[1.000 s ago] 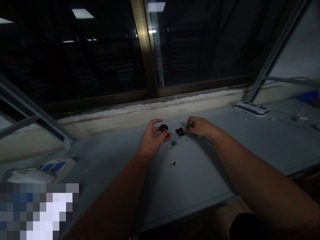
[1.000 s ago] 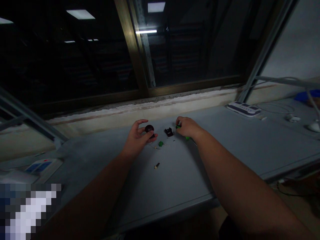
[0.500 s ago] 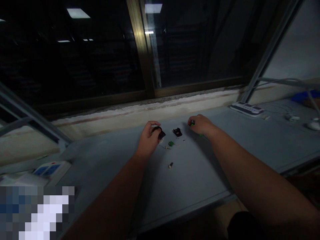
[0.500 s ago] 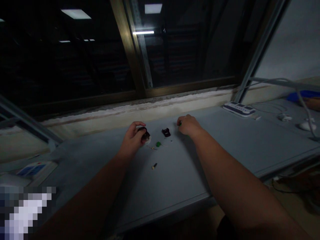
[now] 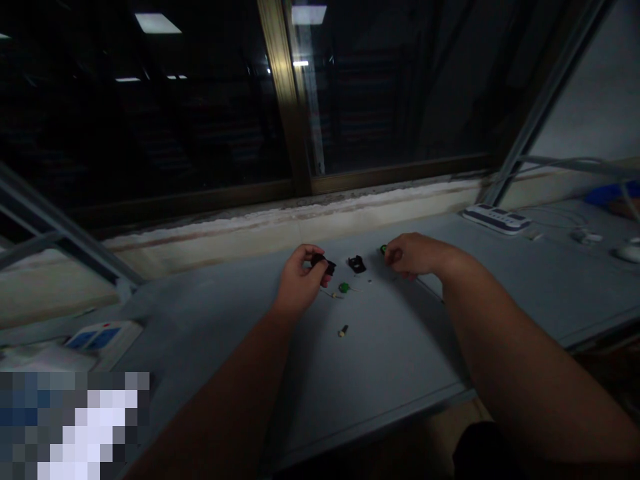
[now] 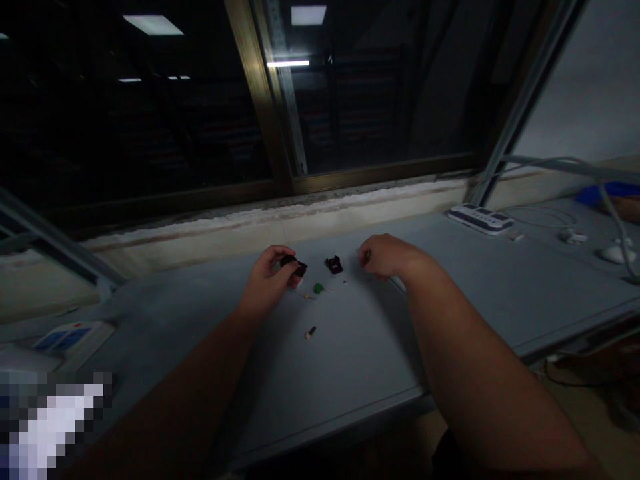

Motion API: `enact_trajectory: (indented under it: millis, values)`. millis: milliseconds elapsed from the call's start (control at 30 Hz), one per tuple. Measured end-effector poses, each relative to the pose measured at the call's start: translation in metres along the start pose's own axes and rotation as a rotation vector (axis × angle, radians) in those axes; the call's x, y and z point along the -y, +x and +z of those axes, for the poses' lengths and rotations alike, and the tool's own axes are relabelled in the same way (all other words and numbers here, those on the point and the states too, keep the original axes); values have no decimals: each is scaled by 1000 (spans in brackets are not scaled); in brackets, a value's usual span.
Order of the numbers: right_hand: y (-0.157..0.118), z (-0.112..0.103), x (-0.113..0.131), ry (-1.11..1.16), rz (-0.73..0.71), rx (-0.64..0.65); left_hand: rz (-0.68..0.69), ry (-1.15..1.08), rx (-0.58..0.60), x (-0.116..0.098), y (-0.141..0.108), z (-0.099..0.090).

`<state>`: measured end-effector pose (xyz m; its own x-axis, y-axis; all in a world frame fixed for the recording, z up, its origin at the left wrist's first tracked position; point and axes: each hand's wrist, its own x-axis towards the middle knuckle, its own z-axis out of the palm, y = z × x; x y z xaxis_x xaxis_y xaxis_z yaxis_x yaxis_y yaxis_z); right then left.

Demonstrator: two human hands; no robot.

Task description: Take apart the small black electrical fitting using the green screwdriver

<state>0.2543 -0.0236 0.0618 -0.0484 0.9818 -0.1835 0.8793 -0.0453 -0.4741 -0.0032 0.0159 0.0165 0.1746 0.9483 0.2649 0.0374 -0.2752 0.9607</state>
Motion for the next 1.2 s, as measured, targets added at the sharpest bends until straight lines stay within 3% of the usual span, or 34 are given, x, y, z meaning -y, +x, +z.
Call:
enact_trajectory:
  millis: [400,867,1067,1200]
  values:
    - [15,16,3,-231,-6,101,-49,-88,27,-1,-2,2]
    - [16,22,11,-310,-109,16,-93,-242,94,-3,-3,1]
    - [20,25,9,-292,-114,-13,-47,-80,159,-3,-6,2]
    - [23,28,9,-274,-133,-40,140,214,211,-4,-11,3]
